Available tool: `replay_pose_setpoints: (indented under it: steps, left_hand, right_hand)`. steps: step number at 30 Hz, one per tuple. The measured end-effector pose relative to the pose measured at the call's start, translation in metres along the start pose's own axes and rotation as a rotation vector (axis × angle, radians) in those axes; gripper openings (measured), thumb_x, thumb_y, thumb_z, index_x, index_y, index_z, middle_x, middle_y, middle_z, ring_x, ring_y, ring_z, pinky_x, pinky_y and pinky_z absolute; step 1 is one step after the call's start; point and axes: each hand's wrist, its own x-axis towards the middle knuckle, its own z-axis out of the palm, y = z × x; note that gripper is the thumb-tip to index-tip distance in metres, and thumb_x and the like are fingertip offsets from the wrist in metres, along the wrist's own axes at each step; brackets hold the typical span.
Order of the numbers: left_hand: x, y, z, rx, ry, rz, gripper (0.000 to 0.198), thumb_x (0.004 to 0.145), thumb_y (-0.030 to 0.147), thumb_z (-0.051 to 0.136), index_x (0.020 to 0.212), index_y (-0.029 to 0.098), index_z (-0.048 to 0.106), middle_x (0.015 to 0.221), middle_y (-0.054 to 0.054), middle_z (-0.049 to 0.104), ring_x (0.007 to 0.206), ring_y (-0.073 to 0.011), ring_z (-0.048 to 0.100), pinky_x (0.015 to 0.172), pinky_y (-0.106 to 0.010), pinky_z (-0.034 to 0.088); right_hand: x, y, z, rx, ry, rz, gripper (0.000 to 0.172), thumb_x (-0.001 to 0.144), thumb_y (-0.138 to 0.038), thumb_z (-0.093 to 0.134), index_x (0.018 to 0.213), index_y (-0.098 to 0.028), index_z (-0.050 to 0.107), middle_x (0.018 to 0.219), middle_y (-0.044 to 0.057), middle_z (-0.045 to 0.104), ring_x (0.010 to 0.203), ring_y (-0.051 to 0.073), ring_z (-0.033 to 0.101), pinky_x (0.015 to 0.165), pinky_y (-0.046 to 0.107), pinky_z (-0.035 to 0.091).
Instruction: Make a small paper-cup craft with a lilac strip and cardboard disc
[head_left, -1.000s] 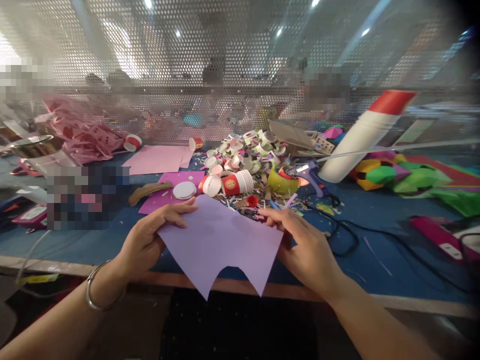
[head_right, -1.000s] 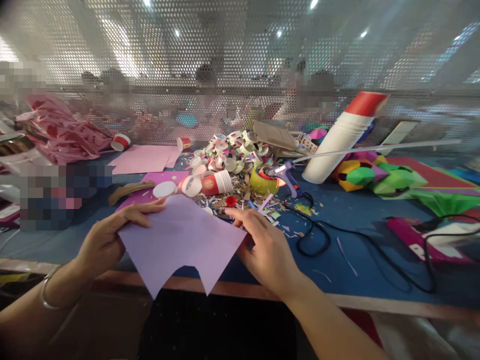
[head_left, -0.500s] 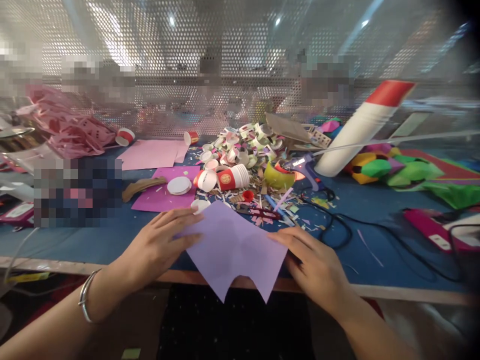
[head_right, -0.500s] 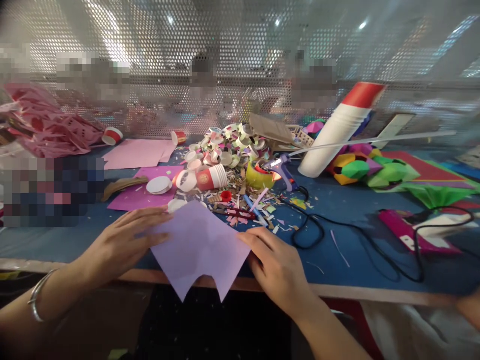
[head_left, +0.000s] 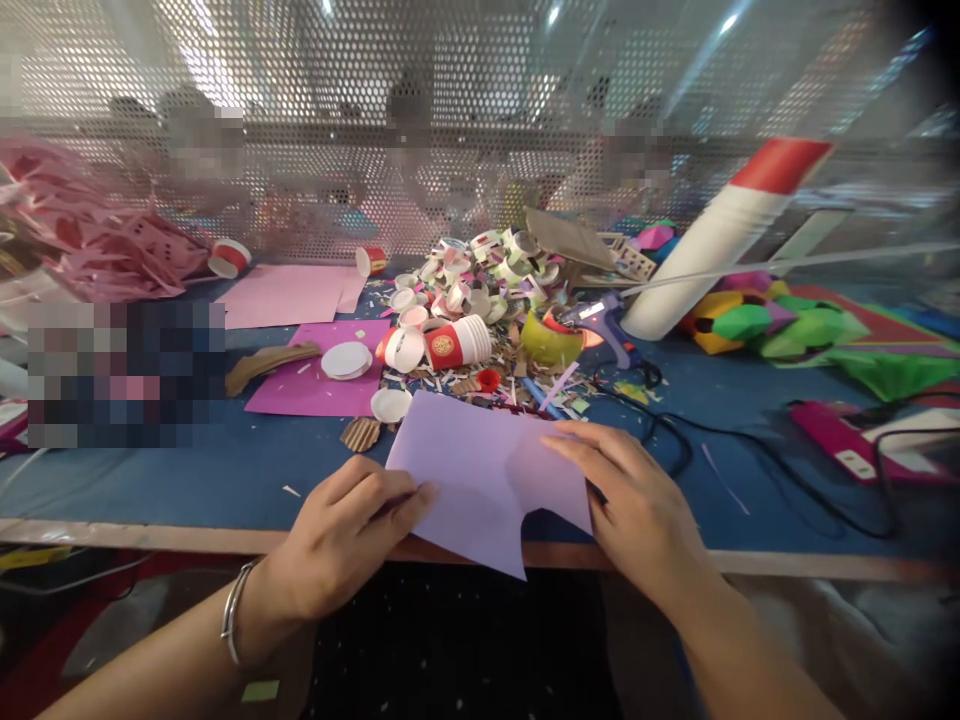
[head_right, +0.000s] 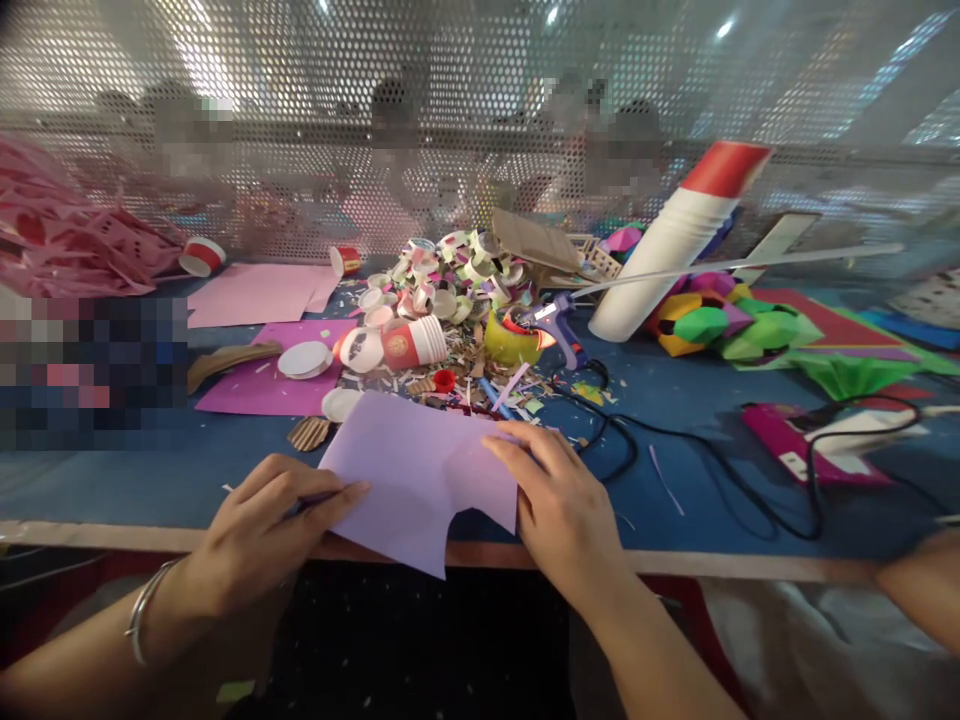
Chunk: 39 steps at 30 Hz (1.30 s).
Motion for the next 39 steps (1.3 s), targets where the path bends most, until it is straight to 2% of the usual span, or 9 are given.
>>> replay_pose_setpoints:
  steps: [3,7,12,19,25,28,34,37,39]
  left_hand:
    - [0.005,0.0,-0.005,0.012,0.023,0.025,0.04,0.084,0.008,0.072,0.122,0.021,0.069,0.093,-0.004,0.071,0.081,-0.0176,0.061,0.07,-0.03,0.057]
    - [0.014,-0.006,-0.024,-0.013,0.16,0.011,0.026,0.081,0.012,0.077,0.107,0.019,0.074,0.093,-0.005,0.067,0.087,-0.0181,0.061,0.074,-0.03,0.057]
    - [0.021,-0.012,-0.038,-0.099,0.193,-0.044,0.028,0.086,0.023,0.073,0.115,0.023,0.071,0.102,-0.007,0.066,0.094,-0.0226,0.063,0.074,-0.038,0.057]
    - [0.025,0.008,-0.02,0.048,0.279,-0.148,0.021,0.089,0.01,0.068,0.099,0.027,0.076,0.079,0.0,0.067,0.071,-0.0147,0.058,0.06,-0.028,0.053]
    - [0.008,0.013,-0.009,0.061,0.128,-0.179,0.033,0.087,0.001,0.064,0.11,0.022,0.074,0.086,-0.004,0.068,0.074,-0.0158,0.053,0.063,-0.028,0.052]
    - [0.004,0.016,-0.01,0.077,0.075,-0.169,0.036,0.084,-0.004,0.062,0.109,0.02,0.075,0.087,-0.006,0.068,0.074,-0.0172,0.051,0.063,-0.03,0.05]
    - [0.013,0.03,-0.01,0.051,0.081,-0.169,0.033,0.083,-0.003,0.061,0.106,0.018,0.074,0.088,-0.006,0.069,0.076,-0.0183,0.051,0.064,-0.032,0.048]
    - [0.018,0.034,-0.009,0.027,0.129,-0.12,0.03,0.087,0.001,0.061,0.105,0.021,0.074,0.082,-0.003,0.07,0.075,-0.0178,0.051,0.065,-0.031,0.048]
    - [0.018,0.028,-0.01,0.036,0.149,-0.091,0.027,0.088,0.009,0.065,0.108,0.024,0.073,0.085,-0.003,0.071,0.081,-0.0202,0.053,0.07,-0.034,0.049]
  right_hand:
    - [-0.005,0.0,0.0,0.051,0.039,-0.029,0.044,0.086,0.003,0.049,0.121,-0.02,0.066,0.123,0.011,0.064,0.111,0.027,0.062,0.098,0.051,0.051]
    - [-0.009,-0.006,-0.005,0.167,0.146,-0.045,0.049,0.086,0.001,0.056,0.129,-0.021,0.062,0.127,0.011,0.062,0.115,0.026,0.061,0.099,0.046,0.05]
    - [-0.006,-0.012,-0.012,0.156,0.262,-0.053,0.05,0.086,0.0,0.061,0.13,-0.024,0.063,0.125,0.009,0.064,0.111,0.025,0.064,0.098,0.043,0.051]
    - [-0.006,-0.015,-0.012,0.073,0.261,0.01,0.041,0.086,-0.002,0.062,0.122,-0.021,0.065,0.115,0.011,0.066,0.104,0.025,0.064,0.094,0.046,0.051]
    - [-0.017,-0.042,-0.01,0.21,0.027,-0.158,0.036,0.087,-0.008,0.065,0.122,-0.018,0.064,0.111,0.012,0.067,0.101,0.024,0.061,0.084,0.041,0.055]
    - [-0.017,-0.051,-0.002,0.213,-0.02,-0.187,0.03,0.088,-0.014,0.068,0.118,-0.015,0.066,0.108,0.011,0.069,0.097,0.023,0.062,0.082,0.039,0.056]
    - [-0.018,-0.052,0.006,0.176,-0.006,-0.189,0.032,0.088,-0.007,0.064,0.119,-0.013,0.067,0.106,0.012,0.071,0.098,0.024,0.061,0.082,0.041,0.054]
    - [-0.018,-0.049,0.003,0.161,0.073,-0.191,0.036,0.086,0.0,0.063,0.119,-0.014,0.068,0.105,0.011,0.072,0.097,0.024,0.062,0.081,0.041,0.053]
    - [-0.018,-0.048,-0.003,0.166,0.14,-0.196,0.041,0.084,0.004,0.063,0.121,-0.015,0.068,0.105,0.011,0.072,0.097,0.023,0.063,0.08,0.04,0.054]
